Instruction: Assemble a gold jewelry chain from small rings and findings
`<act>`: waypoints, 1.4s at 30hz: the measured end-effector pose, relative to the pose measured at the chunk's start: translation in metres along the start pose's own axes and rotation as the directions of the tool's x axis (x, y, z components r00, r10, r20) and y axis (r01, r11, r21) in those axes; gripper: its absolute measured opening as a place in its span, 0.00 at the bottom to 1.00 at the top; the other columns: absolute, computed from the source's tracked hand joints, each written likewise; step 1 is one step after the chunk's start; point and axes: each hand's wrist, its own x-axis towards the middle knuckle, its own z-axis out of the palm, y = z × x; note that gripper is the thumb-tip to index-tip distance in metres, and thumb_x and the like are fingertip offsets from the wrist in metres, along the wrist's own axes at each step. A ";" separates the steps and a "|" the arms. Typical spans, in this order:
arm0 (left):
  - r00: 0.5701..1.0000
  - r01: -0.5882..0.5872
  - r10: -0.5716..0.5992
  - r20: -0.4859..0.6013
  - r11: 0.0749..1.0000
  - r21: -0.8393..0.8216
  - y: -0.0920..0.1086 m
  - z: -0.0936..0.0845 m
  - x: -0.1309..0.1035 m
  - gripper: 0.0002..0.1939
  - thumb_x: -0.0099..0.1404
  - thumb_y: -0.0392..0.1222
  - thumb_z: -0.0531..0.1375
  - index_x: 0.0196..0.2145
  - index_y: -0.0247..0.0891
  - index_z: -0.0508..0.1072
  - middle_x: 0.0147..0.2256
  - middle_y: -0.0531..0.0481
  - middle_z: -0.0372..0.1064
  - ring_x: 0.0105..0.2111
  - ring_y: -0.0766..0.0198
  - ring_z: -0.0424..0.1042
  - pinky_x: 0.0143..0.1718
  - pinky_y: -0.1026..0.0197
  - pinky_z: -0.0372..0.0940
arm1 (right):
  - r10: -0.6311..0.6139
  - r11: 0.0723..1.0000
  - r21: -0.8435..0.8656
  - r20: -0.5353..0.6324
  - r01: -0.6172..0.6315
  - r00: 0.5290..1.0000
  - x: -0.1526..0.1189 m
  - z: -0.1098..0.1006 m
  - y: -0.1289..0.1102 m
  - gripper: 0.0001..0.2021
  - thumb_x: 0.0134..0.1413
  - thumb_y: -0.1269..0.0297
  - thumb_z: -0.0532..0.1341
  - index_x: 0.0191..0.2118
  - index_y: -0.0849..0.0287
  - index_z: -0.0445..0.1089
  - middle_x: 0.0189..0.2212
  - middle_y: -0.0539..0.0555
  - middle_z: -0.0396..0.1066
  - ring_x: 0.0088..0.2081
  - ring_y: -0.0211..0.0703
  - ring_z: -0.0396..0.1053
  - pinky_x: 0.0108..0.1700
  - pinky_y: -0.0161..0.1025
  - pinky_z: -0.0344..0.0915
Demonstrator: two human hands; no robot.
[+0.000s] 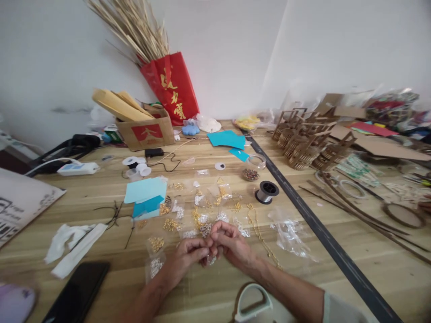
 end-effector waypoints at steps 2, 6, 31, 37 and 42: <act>1.000 0.008 -0.008 -0.015 1.000 -0.013 -0.001 -0.001 0.000 0.16 0.58 0.50 0.62 0.30 0.32 0.75 0.27 0.48 0.71 0.26 0.65 0.66 0.31 0.64 0.62 | 0.004 1.000 -0.004 -0.004 -0.004 1.000 0.000 -0.001 0.000 0.12 0.47 0.61 0.69 0.29 0.62 0.67 0.23 0.49 0.74 0.19 0.31 0.69 0.19 0.25 0.63; 0.999 0.032 -0.032 -0.023 0.999 -0.022 -0.002 -0.002 0.000 0.14 0.56 0.49 0.64 0.29 0.32 0.75 0.27 0.48 0.71 0.27 0.65 0.67 0.32 0.63 0.63 | 0.008 1.000 0.000 -0.010 -0.008 1.000 0.000 -0.005 0.001 0.12 0.48 0.61 0.69 0.30 0.62 0.67 0.23 0.49 0.74 0.19 0.31 0.69 0.19 0.25 0.63; 0.998 0.059 -0.059 -0.019 0.998 -0.006 0.000 0.004 -0.002 0.07 0.57 0.39 0.63 0.28 0.32 0.72 0.28 0.50 0.70 0.28 0.67 0.67 0.31 0.64 0.63 | -0.023 1.000 -0.013 0.057 0.024 0.998 0.001 -0.005 0.002 0.11 0.52 0.61 0.67 0.31 0.61 0.65 0.22 0.48 0.73 0.20 0.32 0.67 0.22 0.29 0.64; 0.997 0.072 -0.073 -0.016 0.997 -0.011 -0.001 0.004 -0.002 0.07 0.57 0.40 0.63 0.30 0.31 0.73 0.28 0.50 0.69 0.27 0.67 0.66 0.31 0.64 0.63 | -0.020 1.000 0.001 0.061 0.020 0.998 0.001 -0.006 0.002 0.10 0.53 0.61 0.66 0.32 0.60 0.66 0.22 0.48 0.72 0.20 0.32 0.67 0.23 0.30 0.65; 0.999 0.026 -0.026 -0.029 1.000 -0.001 -0.004 0.002 -0.002 0.09 0.60 0.42 0.62 0.31 0.31 0.74 0.28 0.48 0.71 0.28 0.66 0.68 0.33 0.63 0.63 | -0.002 1.000 0.028 0.025 0.002 1.000 0.002 -0.007 0.000 0.11 0.51 0.61 0.67 0.31 0.60 0.66 0.23 0.48 0.73 0.19 0.31 0.67 0.22 0.28 0.66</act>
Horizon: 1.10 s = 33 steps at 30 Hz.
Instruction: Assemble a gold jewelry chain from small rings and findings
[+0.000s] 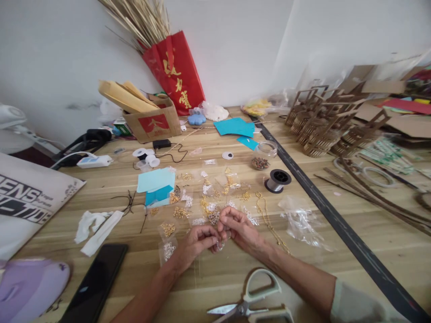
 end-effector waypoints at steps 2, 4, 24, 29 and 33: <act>1.000 -0.005 0.005 0.003 1.000 -0.001 0.000 -0.001 0.001 0.10 0.61 0.43 0.61 0.31 0.31 0.74 0.28 0.48 0.71 0.28 0.65 0.68 0.33 0.63 0.63 | 0.011 1.000 0.008 -0.010 -0.011 1.000 0.000 0.000 -0.001 0.11 0.50 0.61 0.68 0.30 0.61 0.66 0.23 0.48 0.73 0.19 0.31 0.68 0.22 0.28 0.65; 1.000 -0.009 0.009 0.001 1.000 -0.010 0.000 -0.001 0.001 0.10 0.62 0.43 0.61 0.31 0.31 0.75 0.27 0.48 0.71 0.27 0.65 0.68 0.32 0.63 0.63 | 0.017 1.000 0.017 -0.016 -0.017 1.000 0.000 -0.001 -0.002 0.12 0.49 0.61 0.68 0.30 0.61 0.66 0.23 0.48 0.73 0.19 0.31 0.68 0.22 0.28 0.65; 1.000 -0.002 0.003 -0.025 0.999 0.040 0.008 0.004 -0.001 0.11 0.58 0.44 0.63 0.29 0.32 0.73 0.26 0.48 0.71 0.27 0.65 0.69 0.32 0.62 0.64 | 0.018 1.000 -0.003 -0.003 -0.018 1.000 0.002 -0.005 0.001 0.11 0.50 0.61 0.68 0.31 0.60 0.66 0.24 0.48 0.73 0.20 0.31 0.68 0.22 0.27 0.64; 0.999 0.018 -0.017 -0.040 1.000 0.020 0.010 0.007 -0.001 0.12 0.56 0.45 0.64 0.27 0.32 0.72 0.26 0.48 0.71 0.26 0.65 0.68 0.31 0.62 0.64 | 0.025 1.000 0.000 0.002 -0.025 1.000 0.002 -0.004 0.000 0.11 0.50 0.62 0.68 0.32 0.61 0.66 0.23 0.49 0.73 0.20 0.31 0.68 0.22 0.27 0.65; 0.999 0.024 -0.024 -0.041 1.000 0.004 0.009 0.007 0.000 0.12 0.56 0.45 0.65 0.27 0.32 0.71 0.26 0.49 0.70 0.26 0.65 0.68 0.31 0.62 0.64 | 0.011 1.000 -0.003 0.006 -0.011 1.000 0.002 -0.004 0.001 0.11 0.51 0.62 0.67 0.32 0.61 0.67 0.24 0.49 0.73 0.20 0.31 0.68 0.22 0.27 0.65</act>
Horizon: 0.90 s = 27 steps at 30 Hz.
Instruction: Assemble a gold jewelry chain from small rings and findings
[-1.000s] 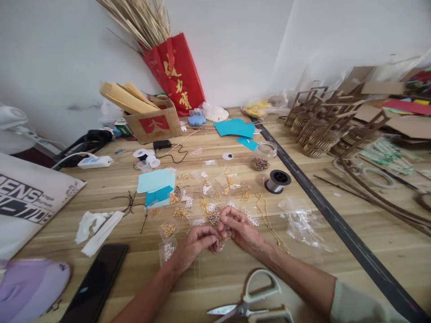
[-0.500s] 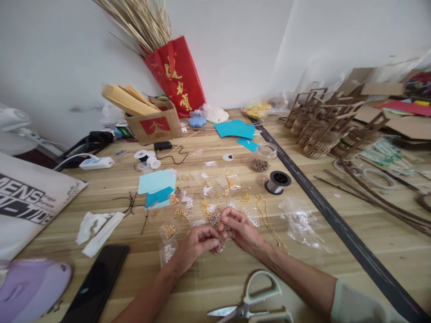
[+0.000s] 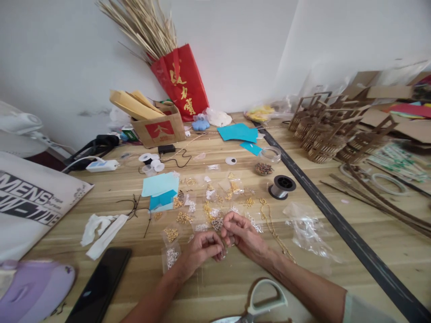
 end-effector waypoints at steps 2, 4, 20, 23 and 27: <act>1.000 0.002 -0.002 0.004 1.000 0.000 0.000 0.000 0.000 0.12 0.56 0.45 0.64 0.27 0.32 0.71 0.26 0.49 0.70 0.26 0.65 0.68 0.31 0.62 0.64 | 0.000 1.000 0.001 -0.003 0.000 1.000 0.000 0.001 0.000 0.11 0.51 0.62 0.68 0.32 0.61 0.67 0.23 0.49 0.73 0.20 0.31 0.68 0.22 0.27 0.65; 1.000 0.009 -0.009 0.007 1.000 0.001 0.000 0.000 -0.001 0.12 0.56 0.45 0.64 0.27 0.33 0.71 0.26 0.49 0.70 0.26 0.65 0.68 0.31 0.62 0.64 | -0.001 1.000 0.002 -0.007 0.001 1.000 0.000 0.002 -0.001 0.11 0.51 0.61 0.68 0.31 0.61 0.67 0.23 0.49 0.73 0.19 0.31 0.68 0.21 0.27 0.65; 1.000 0.010 -0.010 0.015 1.000 -0.007 0.001 0.001 0.000 0.10 0.56 0.43 0.63 0.27 0.32 0.71 0.26 0.48 0.71 0.26 0.66 0.69 0.31 0.62 0.65 | 0.002 1.000 -0.028 -0.008 -0.002 1.000 0.001 0.005 -0.003 0.13 0.49 0.58 0.68 0.30 0.60 0.65 0.21 0.47 0.71 0.18 0.31 0.66 0.20 0.28 0.64; 1.000 0.007 -0.007 0.024 1.000 -0.008 0.001 0.000 0.000 0.10 0.56 0.43 0.63 0.27 0.32 0.71 0.26 0.48 0.70 0.25 0.65 0.69 0.30 0.62 0.65 | -0.002 1.000 -0.028 0.005 0.002 1.000 0.000 0.006 -0.003 0.13 0.50 0.58 0.68 0.30 0.60 0.65 0.21 0.47 0.71 0.18 0.31 0.66 0.20 0.28 0.64; 1.000 0.012 -0.012 0.027 1.000 -0.006 0.001 0.000 0.000 0.10 0.55 0.43 0.63 0.27 0.32 0.72 0.25 0.48 0.70 0.25 0.65 0.68 0.30 0.62 0.64 | -0.009 1.000 -0.017 0.027 0.009 1.000 0.000 0.005 -0.002 0.12 0.52 0.59 0.67 0.32 0.60 0.65 0.21 0.47 0.72 0.19 0.31 0.66 0.21 0.28 0.64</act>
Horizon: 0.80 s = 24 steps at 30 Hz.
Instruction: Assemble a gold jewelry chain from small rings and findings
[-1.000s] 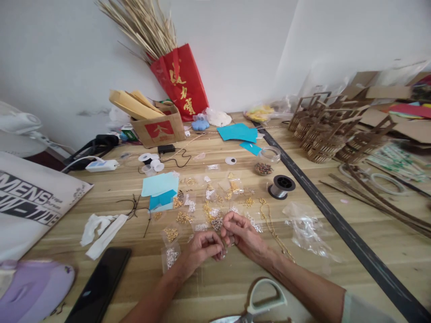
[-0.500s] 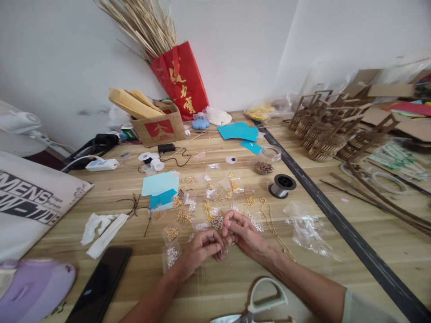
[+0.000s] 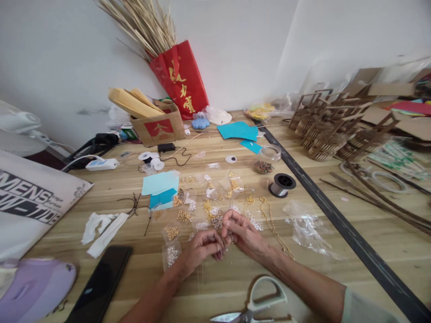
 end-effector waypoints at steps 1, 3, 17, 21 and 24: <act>1.000 0.003 -0.003 -0.001 1.000 -0.001 0.000 0.000 0.000 0.10 0.55 0.43 0.63 0.27 0.32 0.72 0.25 0.48 0.70 0.25 0.65 0.68 0.30 0.62 0.64 | 0.002 1.000 0.002 0.002 -0.002 1.000 0.000 0.000 0.000 0.12 0.52 0.60 0.67 0.32 0.60 0.65 0.21 0.47 0.72 0.19 0.31 0.66 0.21 0.27 0.64; 1.000 0.011 -0.011 -0.005 1.000 0.002 0.000 0.001 -0.001 0.09 0.55 0.43 0.64 0.27 0.32 0.72 0.26 0.48 0.70 0.25 0.65 0.69 0.30 0.62 0.65 | 0.008 1.000 0.002 0.002 -0.008 1.000 0.000 0.000 0.001 0.12 0.52 0.60 0.67 0.31 0.60 0.65 0.21 0.48 0.72 0.19 0.31 0.66 0.21 0.27 0.64; 1.000 0.017 -0.017 -0.001 1.000 0.001 0.001 0.001 -0.002 0.09 0.54 0.42 0.64 0.26 0.33 0.71 0.27 0.48 0.70 0.25 0.65 0.69 0.30 0.61 0.65 | 0.012 1.000 -0.020 -0.001 -0.012 1.000 0.000 0.000 0.000 0.13 0.51 0.58 0.67 0.32 0.60 0.65 0.21 0.48 0.72 0.19 0.31 0.66 0.21 0.28 0.63; 1.000 0.017 -0.017 0.000 1.000 0.000 0.001 0.001 -0.002 0.09 0.54 0.42 0.64 0.26 0.33 0.71 0.26 0.49 0.70 0.25 0.66 0.68 0.30 0.62 0.65 | 0.012 1.000 -0.024 -0.004 -0.012 1.000 0.000 -0.001 0.001 0.13 0.51 0.58 0.67 0.31 0.60 0.65 0.21 0.47 0.71 0.19 0.31 0.65 0.21 0.27 0.62; 1.000 0.019 -0.019 0.000 1.000 0.004 0.001 0.001 -0.002 0.09 0.54 0.42 0.64 0.26 0.33 0.71 0.26 0.49 0.70 0.25 0.66 0.68 0.30 0.62 0.65 | 0.015 1.000 -0.020 -0.005 -0.015 1.000 0.000 0.000 0.000 0.13 0.51 0.58 0.67 0.31 0.60 0.65 0.20 0.47 0.71 0.19 0.31 0.65 0.21 0.27 0.62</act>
